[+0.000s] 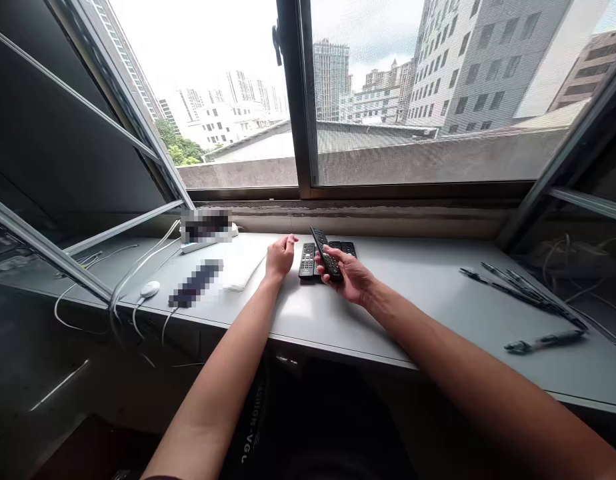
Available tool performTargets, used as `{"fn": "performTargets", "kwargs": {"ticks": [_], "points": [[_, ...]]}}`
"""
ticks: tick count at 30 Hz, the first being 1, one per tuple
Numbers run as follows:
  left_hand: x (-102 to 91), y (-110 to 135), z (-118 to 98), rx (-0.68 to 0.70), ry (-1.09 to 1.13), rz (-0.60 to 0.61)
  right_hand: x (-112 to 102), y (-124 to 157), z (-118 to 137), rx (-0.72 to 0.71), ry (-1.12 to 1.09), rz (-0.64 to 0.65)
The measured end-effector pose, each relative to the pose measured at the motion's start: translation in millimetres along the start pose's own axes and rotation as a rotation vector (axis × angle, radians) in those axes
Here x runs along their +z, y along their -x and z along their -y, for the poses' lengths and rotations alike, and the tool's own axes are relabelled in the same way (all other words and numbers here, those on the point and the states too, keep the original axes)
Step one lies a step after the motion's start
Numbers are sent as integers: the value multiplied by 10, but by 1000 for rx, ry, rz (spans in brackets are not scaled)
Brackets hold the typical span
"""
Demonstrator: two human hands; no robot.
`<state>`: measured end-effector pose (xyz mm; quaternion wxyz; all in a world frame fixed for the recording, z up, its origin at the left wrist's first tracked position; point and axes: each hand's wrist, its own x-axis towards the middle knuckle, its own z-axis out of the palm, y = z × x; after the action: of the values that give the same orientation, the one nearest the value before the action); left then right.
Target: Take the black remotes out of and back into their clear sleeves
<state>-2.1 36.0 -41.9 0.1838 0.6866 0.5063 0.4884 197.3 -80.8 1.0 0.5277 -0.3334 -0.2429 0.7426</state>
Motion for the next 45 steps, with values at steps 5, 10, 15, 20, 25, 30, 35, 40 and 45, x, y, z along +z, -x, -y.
{"fn": "performTargets", "kwargs": {"ticks": [5,10,15,20,25,30,35,40,45], "points": [[3,20,-31,61,-97,16,14,15,22,22,-76,56],[-2,28,-42,73,-82,13,6,18,10,36,-83,149],[-3,35,-45,66,-73,10,15,15,-2,25,-92,106],[-2,39,-56,47,-66,23,62,40,23,12,-50,-7],[-10,39,-48,51,-55,33,70,36,23,29,-83,66],[-4,38,-35,56,-50,31,50,41,5,-9,-48,142],[1,38,-33,56,-47,29,43,52,-12,-20,-31,138],[0,36,-21,57,-44,33,-8,5,-47,-83,-20,90],[1,42,-20,51,-40,35,-28,-21,-109,-254,120,132]]}}
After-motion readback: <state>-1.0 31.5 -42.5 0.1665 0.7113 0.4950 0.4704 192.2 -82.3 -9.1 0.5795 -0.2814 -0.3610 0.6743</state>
